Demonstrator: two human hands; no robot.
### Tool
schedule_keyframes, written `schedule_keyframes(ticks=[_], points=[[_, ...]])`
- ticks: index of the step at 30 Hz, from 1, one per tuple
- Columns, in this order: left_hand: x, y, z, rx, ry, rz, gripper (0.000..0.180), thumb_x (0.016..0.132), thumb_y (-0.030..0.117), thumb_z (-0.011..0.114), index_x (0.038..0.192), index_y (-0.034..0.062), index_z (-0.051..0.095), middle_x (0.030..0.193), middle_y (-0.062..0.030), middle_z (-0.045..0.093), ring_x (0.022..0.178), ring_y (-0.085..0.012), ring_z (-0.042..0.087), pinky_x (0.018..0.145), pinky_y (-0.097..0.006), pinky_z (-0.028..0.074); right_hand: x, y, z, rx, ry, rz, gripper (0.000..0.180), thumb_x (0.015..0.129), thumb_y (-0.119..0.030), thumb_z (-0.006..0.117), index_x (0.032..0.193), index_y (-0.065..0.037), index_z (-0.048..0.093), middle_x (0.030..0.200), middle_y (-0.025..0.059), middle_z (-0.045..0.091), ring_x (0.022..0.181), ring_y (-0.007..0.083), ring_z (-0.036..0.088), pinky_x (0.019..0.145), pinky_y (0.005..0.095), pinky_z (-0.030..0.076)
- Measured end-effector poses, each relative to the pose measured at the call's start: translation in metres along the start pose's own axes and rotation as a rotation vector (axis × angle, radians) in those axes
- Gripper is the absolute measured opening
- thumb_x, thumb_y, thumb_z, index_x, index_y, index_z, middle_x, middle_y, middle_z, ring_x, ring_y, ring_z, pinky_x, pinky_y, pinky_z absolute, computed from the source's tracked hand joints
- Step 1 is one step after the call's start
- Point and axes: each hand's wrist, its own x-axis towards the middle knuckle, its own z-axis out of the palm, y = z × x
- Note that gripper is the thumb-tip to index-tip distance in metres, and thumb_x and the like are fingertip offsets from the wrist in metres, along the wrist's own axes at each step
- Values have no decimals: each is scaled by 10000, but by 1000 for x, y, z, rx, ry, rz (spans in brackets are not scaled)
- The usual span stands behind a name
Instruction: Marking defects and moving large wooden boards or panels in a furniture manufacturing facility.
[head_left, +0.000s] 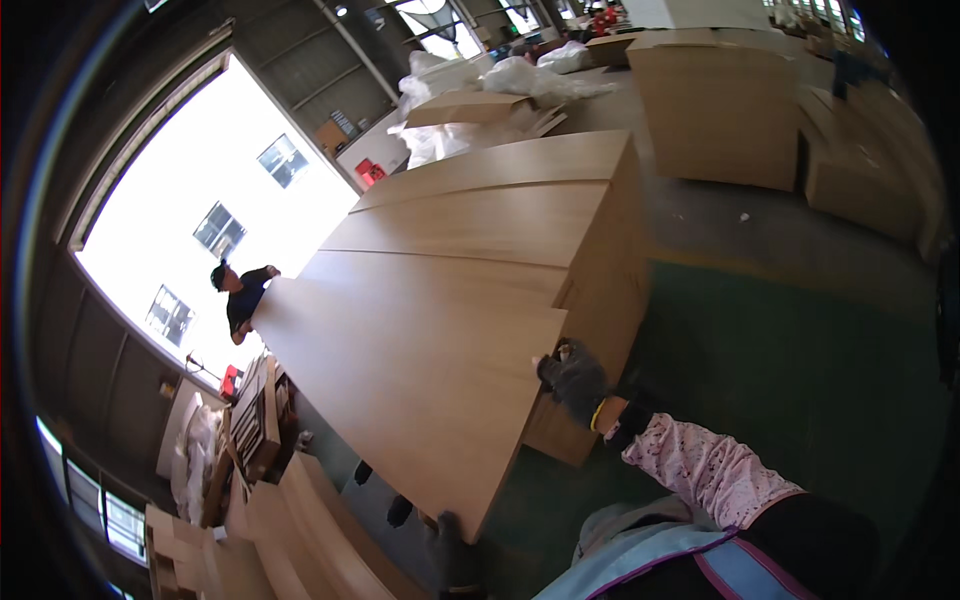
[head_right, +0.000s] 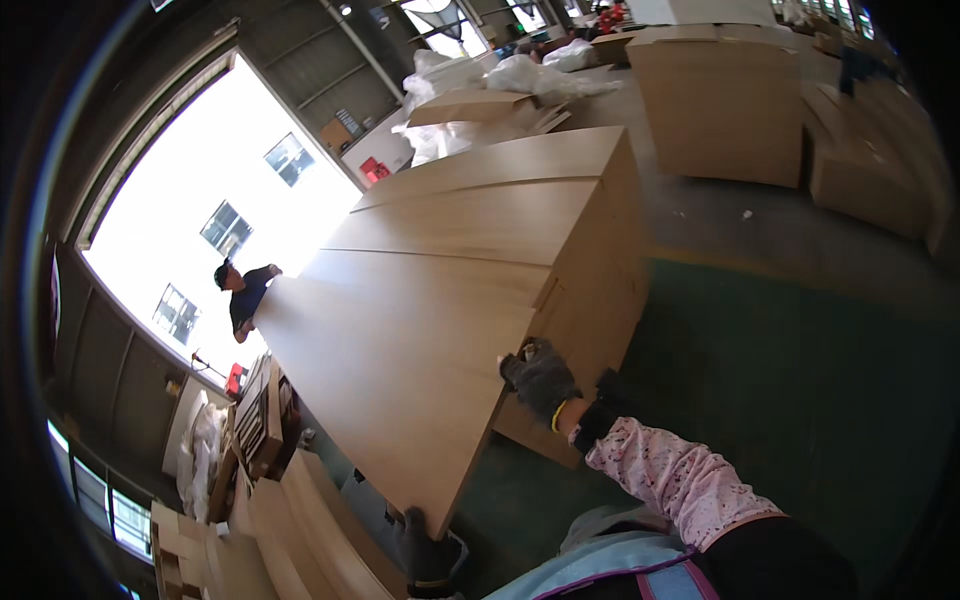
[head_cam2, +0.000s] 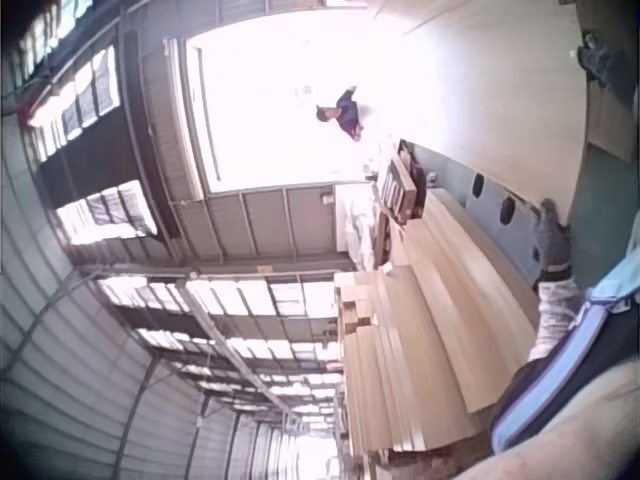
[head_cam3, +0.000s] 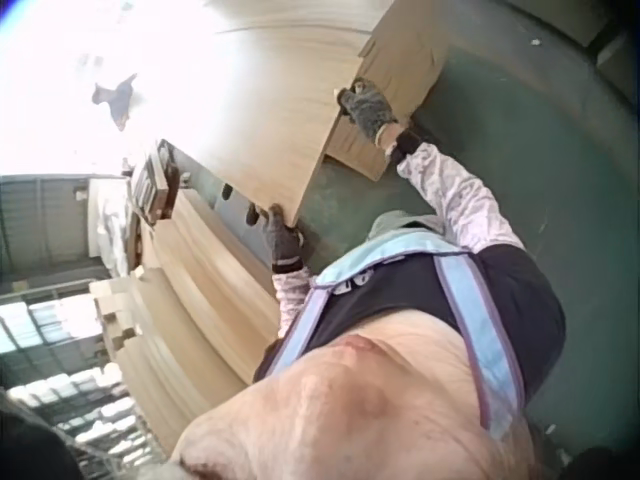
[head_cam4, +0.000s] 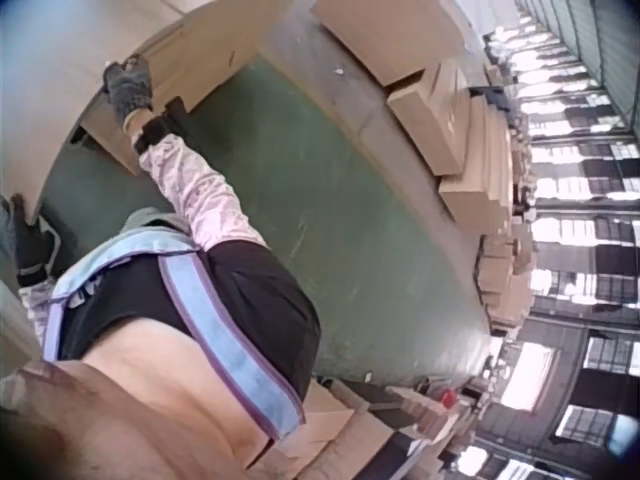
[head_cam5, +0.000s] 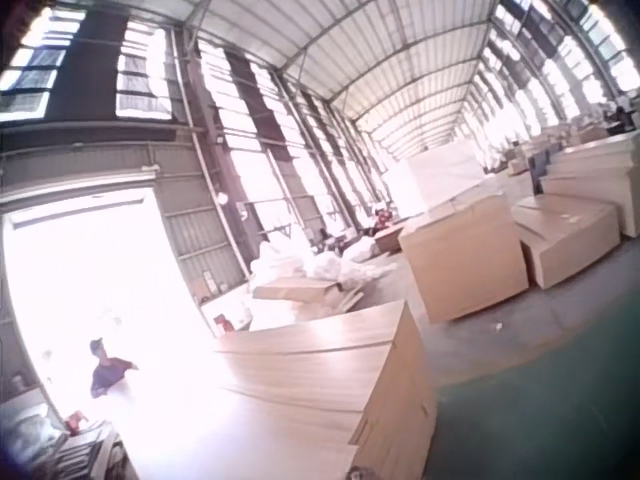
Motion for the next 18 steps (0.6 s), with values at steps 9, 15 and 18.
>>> schedule_keyframes(ticks=[9, 15, 18], points=[[142, 78, 84, -1279, 66, -603, 404, 921, 242, 558, 1252, 31, 462, 907, -46, 600, 648, -117, 568, 454, -238, 428, 161, -18, -53, 33, 6, -10, 260, 860, -280, 674, 855, -62, 532, 673, 46, 557, 565, 124, 532, 504, 290, 456], [233, 115, 138, -1233, -73, -751, 226, 924, 246, 563, 1064, 71, 530, 761, 2, 561, 506, -102, 505, 407, -231, 391, 265, -23, -99, 11, 20, -11, 253, 885, -287, 634, 776, -85, 526, 617, 31, 564, 504, 126, 528, 471, 270, 436], [273, 141, 155, -1194, -108, -736, 180, 925, 232, 556, 1014, 76, 542, 738, 9, 552, 489, -95, 494, 407, -232, 390, 300, -31, -116, -58, 29, 47, 259, 892, -298, 621, 775, -89, 523, 626, 32, 568, 506, 121, 526, 460, 268, 422]])
